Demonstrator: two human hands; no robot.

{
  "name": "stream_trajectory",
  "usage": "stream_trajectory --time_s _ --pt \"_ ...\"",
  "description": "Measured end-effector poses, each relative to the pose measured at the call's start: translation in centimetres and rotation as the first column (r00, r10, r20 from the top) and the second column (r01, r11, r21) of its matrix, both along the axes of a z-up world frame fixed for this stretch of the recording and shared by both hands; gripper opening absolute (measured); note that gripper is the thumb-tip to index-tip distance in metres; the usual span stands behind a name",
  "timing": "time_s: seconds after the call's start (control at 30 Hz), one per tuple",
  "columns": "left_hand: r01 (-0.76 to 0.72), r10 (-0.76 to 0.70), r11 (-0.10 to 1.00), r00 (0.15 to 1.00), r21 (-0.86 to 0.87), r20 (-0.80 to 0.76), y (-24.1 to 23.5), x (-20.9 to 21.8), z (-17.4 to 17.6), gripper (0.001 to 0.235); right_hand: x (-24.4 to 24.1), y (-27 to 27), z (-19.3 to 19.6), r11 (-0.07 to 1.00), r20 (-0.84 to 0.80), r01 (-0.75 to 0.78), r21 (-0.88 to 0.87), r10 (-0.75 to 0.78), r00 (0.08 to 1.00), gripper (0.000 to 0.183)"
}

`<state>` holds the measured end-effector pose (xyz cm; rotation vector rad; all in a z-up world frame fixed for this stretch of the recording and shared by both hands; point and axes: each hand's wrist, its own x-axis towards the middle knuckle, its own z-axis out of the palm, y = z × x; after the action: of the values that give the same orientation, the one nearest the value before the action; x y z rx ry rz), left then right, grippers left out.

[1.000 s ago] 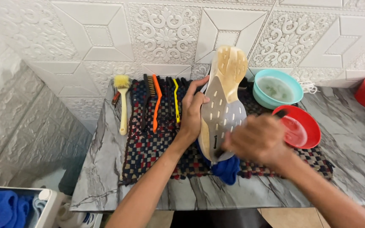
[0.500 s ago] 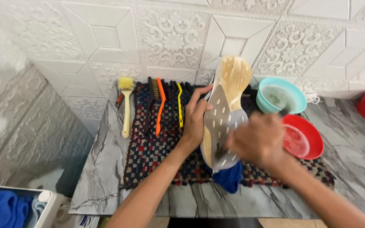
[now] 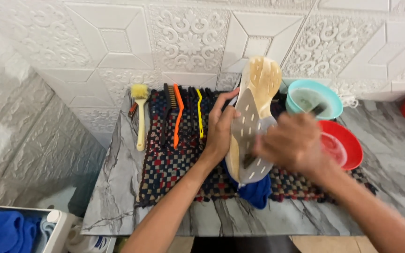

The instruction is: The person scrubs the sole of a white sneaker with a small brush, repeatedly dipping the brush into a bowl of soapy water. They wipe the sole with a blue cloth and continue scrubbing different areas of the sole throughout the clip.

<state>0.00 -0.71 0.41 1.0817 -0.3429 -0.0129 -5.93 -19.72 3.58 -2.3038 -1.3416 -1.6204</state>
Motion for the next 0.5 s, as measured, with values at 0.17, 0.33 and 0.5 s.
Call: stream_trajectory --time_s 0.17,0.33,0.5 --pt "-0.041 0.041 0.999 0.999 -0.002 -0.033 0.7 -0.7 0.4 0.057 -2.4 2.6 -1.6 1.000 -0.002 -0.003 -0.027 0.003 1.000 0.034" --pt "-0.014 0.013 1.000 1.000 -0.009 -0.022 0.1 -0.7 0.3 0.058 -1.6 1.9 1.5 0.964 0.105 0.194 -0.183 -0.177 0.979 0.042" --pt "-0.058 0.056 0.997 0.997 -0.041 -0.052 0.8 -0.8 0.4 0.059 -3.8 4.1 0.9 0.999 0.024 0.037 -0.003 -0.037 0.999 0.031"
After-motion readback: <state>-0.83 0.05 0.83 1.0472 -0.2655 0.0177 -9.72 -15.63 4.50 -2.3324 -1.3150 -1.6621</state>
